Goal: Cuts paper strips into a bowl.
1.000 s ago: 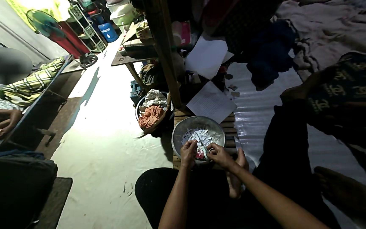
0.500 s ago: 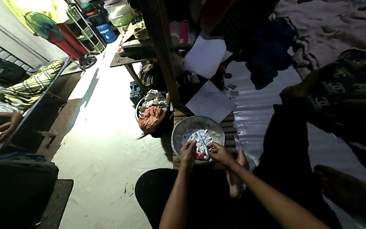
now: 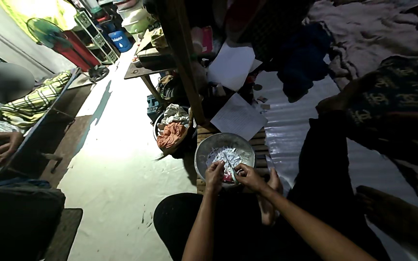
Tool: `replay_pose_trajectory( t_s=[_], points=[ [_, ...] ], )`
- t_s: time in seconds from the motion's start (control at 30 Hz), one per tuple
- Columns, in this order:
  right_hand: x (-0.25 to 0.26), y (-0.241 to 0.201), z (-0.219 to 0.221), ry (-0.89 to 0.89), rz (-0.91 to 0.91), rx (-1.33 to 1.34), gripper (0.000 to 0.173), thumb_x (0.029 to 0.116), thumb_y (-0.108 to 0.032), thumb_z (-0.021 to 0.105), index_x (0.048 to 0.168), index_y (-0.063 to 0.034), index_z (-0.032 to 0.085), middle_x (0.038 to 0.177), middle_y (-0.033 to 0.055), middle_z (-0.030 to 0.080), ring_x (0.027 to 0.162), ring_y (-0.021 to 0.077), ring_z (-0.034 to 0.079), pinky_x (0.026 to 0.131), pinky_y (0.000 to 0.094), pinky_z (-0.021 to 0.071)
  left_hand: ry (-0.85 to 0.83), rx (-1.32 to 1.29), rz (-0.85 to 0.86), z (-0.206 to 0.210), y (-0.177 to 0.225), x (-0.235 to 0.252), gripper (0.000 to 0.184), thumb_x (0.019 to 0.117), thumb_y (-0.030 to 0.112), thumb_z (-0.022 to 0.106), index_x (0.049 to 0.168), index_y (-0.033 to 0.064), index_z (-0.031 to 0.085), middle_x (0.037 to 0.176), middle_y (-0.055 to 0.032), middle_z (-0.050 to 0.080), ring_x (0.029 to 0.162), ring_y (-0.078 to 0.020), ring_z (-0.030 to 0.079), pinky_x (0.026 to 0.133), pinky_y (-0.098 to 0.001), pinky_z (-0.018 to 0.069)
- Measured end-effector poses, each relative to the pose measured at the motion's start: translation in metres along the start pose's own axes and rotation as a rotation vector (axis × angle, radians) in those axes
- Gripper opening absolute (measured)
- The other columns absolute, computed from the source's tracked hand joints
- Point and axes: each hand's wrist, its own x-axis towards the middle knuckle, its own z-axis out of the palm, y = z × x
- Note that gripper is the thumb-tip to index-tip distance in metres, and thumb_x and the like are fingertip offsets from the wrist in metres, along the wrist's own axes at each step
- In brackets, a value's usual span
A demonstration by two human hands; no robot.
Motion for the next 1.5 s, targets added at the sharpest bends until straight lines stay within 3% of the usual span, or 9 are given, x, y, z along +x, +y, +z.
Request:
replay_pose_trajectory(
  t_s=[0.2, 0.47, 0.57, 0.73, 1.13, 1.3, 1.5],
  points=[
    [-0.001, -0.001, -0.001, 0.017, 0.002, 0.02, 0.029, 0.0934, -0.009, 0.068, 0.115, 0.006, 0.058, 0.086, 0.0077, 0.065, 0.067, 0.0067, 0.06, 0.069, 0.025, 0.0535, 0.005, 0.026, -0.001, 0.001, -0.001, 0.001, 0.014, 0.1031, 0.002, 0.054, 0.093, 0.0012, 0.064, 0.065, 0.0034, 0.057, 0.046, 0.0012, 0.044, 0.044, -0.0135, 0.0376],
    [0.002, 0.005, 0.002, 0.038, 0.023, 0.047, 0.037, 0.0928, -0.011, 0.07, 0.122, 0.0085, 0.058, 0.093, 0.0167, 0.066, 0.076, 0.0186, 0.063, 0.077, 0.0372, 0.0553, 0.025, 0.102, 0.019, -0.001, -0.007, 0.002, 0.016, 0.1045, 0.005, 0.052, 0.094, 0.0053, 0.063, 0.062, 0.0067, 0.056, 0.046, 0.0014, 0.048, 0.045, -0.0146, 0.0438],
    [0.005, 0.007, 0.002, 0.051, 0.015, 0.074, 0.038, 0.0914, -0.011, 0.071, 0.121, 0.0084, 0.058, 0.096, 0.0181, 0.066, 0.077, 0.0199, 0.063, 0.078, 0.0389, 0.0542, -0.012, 0.067, 0.035, -0.006, -0.013, 0.005, 0.02, 0.1045, 0.005, 0.05, 0.09, 0.0074, 0.063, 0.061, 0.0078, 0.055, 0.045, 0.0021, 0.045, 0.045, -0.0139, 0.0409],
    [0.002, 0.004, 0.0, 0.038, 0.002, 0.071, 0.036, 0.0915, -0.009, 0.071, 0.119, 0.0093, 0.058, 0.094, 0.0166, 0.065, 0.075, 0.0172, 0.061, 0.076, 0.0355, 0.0534, -0.036, 0.028, 0.035, -0.005, -0.012, 0.002, 0.023, 0.1045, 0.002, 0.047, 0.089, 0.0068, 0.062, 0.059, 0.0079, 0.054, 0.042, 0.0037, 0.041, 0.041, -0.0117, 0.0363],
    [0.008, 0.005, 0.0, 0.047, 0.005, 0.096, 0.033, 0.0942, -0.012, 0.07, 0.118, 0.0076, 0.058, 0.086, 0.0115, 0.066, 0.068, 0.012, 0.059, 0.07, 0.0311, 0.0526, -0.02, 0.012, 0.028, -0.01, -0.01, 0.001, 0.024, 0.105, 0.002, 0.046, 0.09, 0.0069, 0.063, 0.059, 0.0082, 0.054, 0.042, 0.0041, 0.041, 0.041, -0.0114, 0.0356],
    [-0.003, 0.002, 0.001, -0.018, 0.046, 0.103, 0.034, 0.098, -0.011, 0.065, 0.124, 0.0084, 0.054, 0.095, 0.0137, 0.067, 0.074, 0.0121, 0.062, 0.072, 0.0299, 0.0538, 0.045, 0.015, 0.053, -0.006, -0.008, 0.003, 0.02, 0.1046, 0.002, 0.048, 0.091, 0.0051, 0.062, 0.059, 0.0073, 0.054, 0.043, 0.0036, 0.043, 0.042, -0.0118, 0.0379],
    [-0.009, 0.007, 0.006, -0.088, 0.063, -0.002, 0.032, 0.0981, -0.011, 0.063, 0.123, 0.0065, 0.056, 0.097, 0.0142, 0.068, 0.076, 0.0141, 0.065, 0.073, 0.0318, 0.0553, 0.078, 0.068, 0.038, -0.007, -0.005, 0.002, 0.012, 0.1035, 0.004, 0.054, 0.096, 0.0014, 0.063, 0.064, 0.0053, 0.055, 0.047, 0.0016, 0.044, 0.045, -0.0138, 0.0389]
  ],
)
